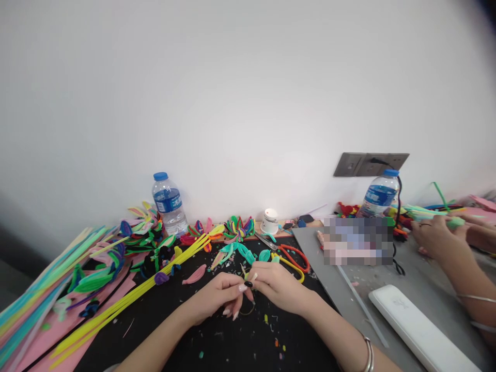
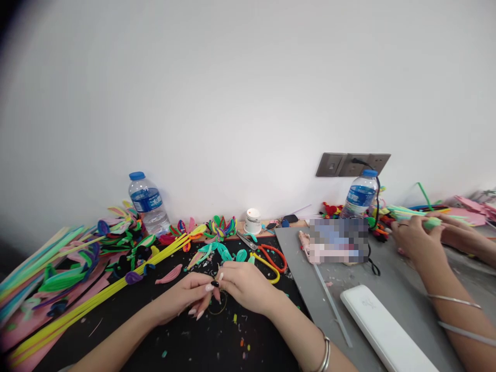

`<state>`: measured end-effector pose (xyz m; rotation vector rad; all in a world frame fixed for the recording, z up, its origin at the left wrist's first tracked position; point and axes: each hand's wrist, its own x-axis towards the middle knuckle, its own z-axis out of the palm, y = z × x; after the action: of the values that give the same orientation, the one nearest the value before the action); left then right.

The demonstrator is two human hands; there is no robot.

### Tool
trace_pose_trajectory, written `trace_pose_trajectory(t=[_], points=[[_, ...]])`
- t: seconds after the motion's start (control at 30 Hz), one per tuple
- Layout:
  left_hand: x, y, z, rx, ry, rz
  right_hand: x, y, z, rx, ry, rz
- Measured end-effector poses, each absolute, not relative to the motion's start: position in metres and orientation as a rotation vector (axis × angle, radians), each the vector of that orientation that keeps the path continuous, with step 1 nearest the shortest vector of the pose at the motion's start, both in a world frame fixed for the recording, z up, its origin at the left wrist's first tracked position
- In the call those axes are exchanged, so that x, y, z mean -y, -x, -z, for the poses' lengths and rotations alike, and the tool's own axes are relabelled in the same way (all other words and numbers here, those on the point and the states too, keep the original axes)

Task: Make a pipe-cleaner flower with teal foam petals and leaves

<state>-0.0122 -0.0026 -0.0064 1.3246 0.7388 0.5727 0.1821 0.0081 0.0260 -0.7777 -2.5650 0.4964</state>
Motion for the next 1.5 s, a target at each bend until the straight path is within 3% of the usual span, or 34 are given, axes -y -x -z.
trace_pose_trajectory(t=[0.3, 0.63, 0.8, 1.0, 1.17, 1.23, 1.37, 1.5], points=[[0.006, 0.014, 0.000, -0.679, -1.066, -0.475, -0.002, -0.180, -0.032, 2.691, 0.844, -0.289], [0.006, 0.004, 0.008, -0.875, -1.457, -0.668, -0.003, -0.178, -0.021, 2.423, 0.848, -0.405], [0.009, 0.004, 0.000, -1.007, -1.864, -0.776, -0.002, -0.174, -0.021, 2.268, 0.884, -0.628], [0.018, 0.002, 0.000, -1.082, -2.337, -0.751, 0.003, -0.164, -0.021, 1.902, 1.106, -1.139], [0.018, 0.002, -0.004, -1.041, -2.106, -0.819, -0.003, -0.168, -0.021, 1.723, 1.022, -1.504], [0.014, 0.004, -0.005, -0.997, -1.827, -0.827, -0.008, -0.174, -0.024, 1.735, 0.984, -1.445], [0.006, 0.008, 0.000, -0.801, -1.280, -0.763, -0.013, -0.183, -0.033, 1.958, 0.921, -0.941], [0.004, 0.011, 0.004, -0.684, -1.072, -0.735, -0.009, -0.183, -0.035, 2.259, 0.732, -0.670]])
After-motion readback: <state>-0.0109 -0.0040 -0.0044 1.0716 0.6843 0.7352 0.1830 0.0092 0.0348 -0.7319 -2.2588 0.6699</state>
